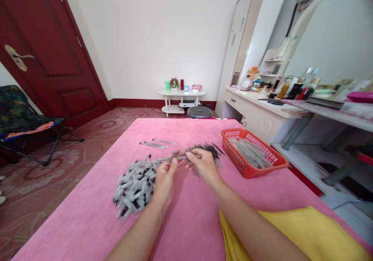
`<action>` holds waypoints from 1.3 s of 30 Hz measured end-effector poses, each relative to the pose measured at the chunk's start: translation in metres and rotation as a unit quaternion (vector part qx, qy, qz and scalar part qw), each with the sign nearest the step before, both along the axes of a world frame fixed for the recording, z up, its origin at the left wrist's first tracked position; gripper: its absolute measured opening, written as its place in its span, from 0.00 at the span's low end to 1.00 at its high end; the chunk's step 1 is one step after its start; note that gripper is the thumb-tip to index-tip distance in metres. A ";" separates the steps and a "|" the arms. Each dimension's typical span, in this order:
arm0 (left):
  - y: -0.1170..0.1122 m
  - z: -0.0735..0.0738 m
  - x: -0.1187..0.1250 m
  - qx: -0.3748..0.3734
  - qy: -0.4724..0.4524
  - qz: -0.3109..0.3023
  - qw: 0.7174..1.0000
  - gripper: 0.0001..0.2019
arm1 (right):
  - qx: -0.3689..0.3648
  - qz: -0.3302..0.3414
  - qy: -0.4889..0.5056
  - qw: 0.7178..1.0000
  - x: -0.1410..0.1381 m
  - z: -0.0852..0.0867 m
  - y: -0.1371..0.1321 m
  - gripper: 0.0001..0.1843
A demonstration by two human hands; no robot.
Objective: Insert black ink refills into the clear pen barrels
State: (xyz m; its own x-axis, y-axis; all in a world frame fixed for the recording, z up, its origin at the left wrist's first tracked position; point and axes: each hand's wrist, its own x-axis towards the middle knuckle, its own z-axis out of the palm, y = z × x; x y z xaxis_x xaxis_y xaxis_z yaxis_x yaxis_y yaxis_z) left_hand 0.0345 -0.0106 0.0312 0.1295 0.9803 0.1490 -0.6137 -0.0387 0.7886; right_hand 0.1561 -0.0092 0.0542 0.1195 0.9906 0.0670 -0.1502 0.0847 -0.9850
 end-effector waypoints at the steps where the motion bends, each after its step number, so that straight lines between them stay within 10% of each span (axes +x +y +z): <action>1: 0.002 -0.001 -0.002 -0.004 -0.009 0.012 1.000 0.13 | -0.008 0.016 -0.002 1.000 -0.003 -0.003 -0.001 0.20; 39: 0.013 -0.012 -0.019 -0.025 0.008 0.063 0.998 0.13 | 0.000 0.044 -0.103 0.994 -0.005 -0.011 0.000 0.13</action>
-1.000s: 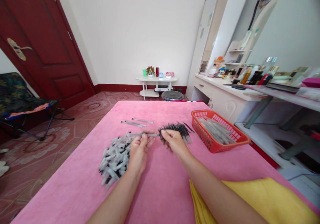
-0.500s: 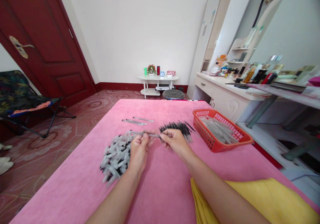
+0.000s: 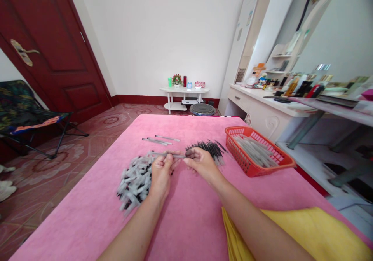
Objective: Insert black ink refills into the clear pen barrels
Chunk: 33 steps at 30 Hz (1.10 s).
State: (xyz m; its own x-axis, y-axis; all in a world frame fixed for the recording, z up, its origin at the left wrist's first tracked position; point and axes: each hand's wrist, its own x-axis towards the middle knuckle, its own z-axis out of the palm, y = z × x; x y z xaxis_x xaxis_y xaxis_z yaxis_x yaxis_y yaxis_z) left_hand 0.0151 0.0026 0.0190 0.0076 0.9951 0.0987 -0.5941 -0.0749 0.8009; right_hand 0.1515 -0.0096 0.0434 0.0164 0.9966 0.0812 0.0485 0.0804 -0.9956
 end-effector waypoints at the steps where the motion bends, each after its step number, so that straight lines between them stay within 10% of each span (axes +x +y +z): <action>1: 0.000 0.000 0.000 0.001 -0.001 0.000 1.000 0.13 | -0.008 0.005 -0.010 1.000 0.000 0.000 0.000 0.12; 33: 0.002 -0.004 -0.003 0.024 0.031 0.012 0.999 0.12 | 0.001 0.020 -0.005 1.000 -0.002 -0.001 -0.002 0.09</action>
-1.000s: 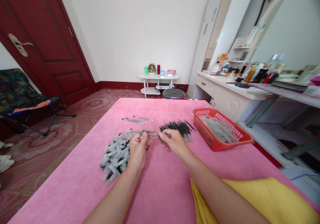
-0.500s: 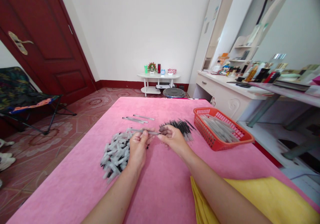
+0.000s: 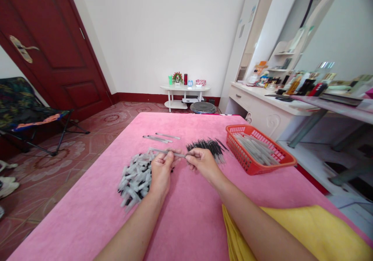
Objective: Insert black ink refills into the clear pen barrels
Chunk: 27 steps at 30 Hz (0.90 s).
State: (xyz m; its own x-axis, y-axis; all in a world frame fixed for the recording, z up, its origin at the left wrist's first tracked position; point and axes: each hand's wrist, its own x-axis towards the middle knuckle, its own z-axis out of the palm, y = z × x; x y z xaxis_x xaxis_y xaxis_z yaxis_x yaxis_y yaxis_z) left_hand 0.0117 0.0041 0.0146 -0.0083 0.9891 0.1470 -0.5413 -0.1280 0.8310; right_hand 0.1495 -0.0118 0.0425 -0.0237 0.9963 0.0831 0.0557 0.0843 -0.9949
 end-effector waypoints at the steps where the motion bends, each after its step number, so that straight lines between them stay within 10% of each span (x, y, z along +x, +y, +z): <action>1: 0.000 0.000 0.000 0.001 0.002 0.005 1.000 0.12 | 0.002 -0.005 0.005 1.000 0.000 0.000 0.000 0.08; 9: -0.002 0.003 0.004 -0.003 0.022 0.059 0.998 0.12 | 0.070 -0.039 -0.060 0.995 0.001 -0.002 0.001 0.03; 18: -0.003 0.005 0.006 -0.041 0.025 0.084 0.995 0.14 | 0.221 -0.078 -0.286 0.929 0.001 0.004 -0.007 0.08; 27: -0.002 0.008 0.000 -0.006 0.004 0.050 0.999 0.13 | -0.005 0.060 -0.042 0.997 -0.004 -0.001 -0.002 0.20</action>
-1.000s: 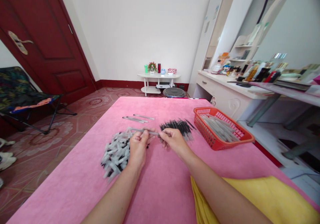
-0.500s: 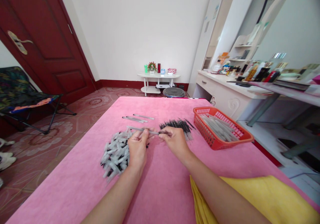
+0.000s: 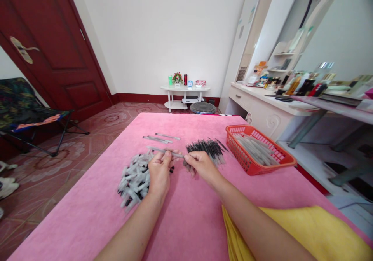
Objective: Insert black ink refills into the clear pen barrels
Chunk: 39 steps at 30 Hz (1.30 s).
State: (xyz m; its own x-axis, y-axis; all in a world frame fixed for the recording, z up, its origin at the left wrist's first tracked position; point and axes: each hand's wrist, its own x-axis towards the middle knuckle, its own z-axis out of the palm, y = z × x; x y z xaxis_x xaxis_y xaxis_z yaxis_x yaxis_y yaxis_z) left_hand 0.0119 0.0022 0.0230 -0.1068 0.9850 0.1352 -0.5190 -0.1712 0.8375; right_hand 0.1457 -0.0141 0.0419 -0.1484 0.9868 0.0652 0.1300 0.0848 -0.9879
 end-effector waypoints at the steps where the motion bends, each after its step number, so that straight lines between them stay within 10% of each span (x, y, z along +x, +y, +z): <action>1: 0.000 0.000 0.000 -0.004 0.001 0.001 1.000 0.13 | 0.007 -0.007 -0.001 1.000 0.000 0.000 0.000 0.19; 9: 0.002 0.002 -0.002 -0.036 0.000 0.032 0.999 0.15 | 0.128 -0.109 -0.081 0.982 0.000 -0.003 -0.001 0.04; 17: 0.007 -0.001 -0.007 -0.033 0.005 0.068 0.997 0.14 | -0.083 -0.015 0.047 0.995 -0.011 -0.006 -0.003 0.13; 25: 0.003 0.000 -0.005 -0.008 0.086 0.045 0.995 0.13 | 0.082 -0.070 -0.097 0.989 -0.005 -0.004 -0.002 0.06; 33: 0.014 0.009 -0.024 0.006 0.050 0.175 0.983 0.15 | 0.101 0.000 -0.505 0.857 0.067 0.048 -0.010 0.06; 39: -0.004 0.007 -0.001 -0.011 0.063 0.020 0.998 0.16 | 0.040 -0.144 -0.580 0.801 0.098 0.054 -0.007 0.05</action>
State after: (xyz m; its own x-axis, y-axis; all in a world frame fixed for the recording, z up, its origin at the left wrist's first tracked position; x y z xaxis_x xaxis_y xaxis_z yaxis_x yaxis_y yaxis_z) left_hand 0.0107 -0.0022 0.0299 -0.1303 0.9832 0.1278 -0.4030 -0.1703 0.8992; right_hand 0.2436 -0.0206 0.0957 0.0785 0.9904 0.1136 0.9819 -0.0570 -0.1808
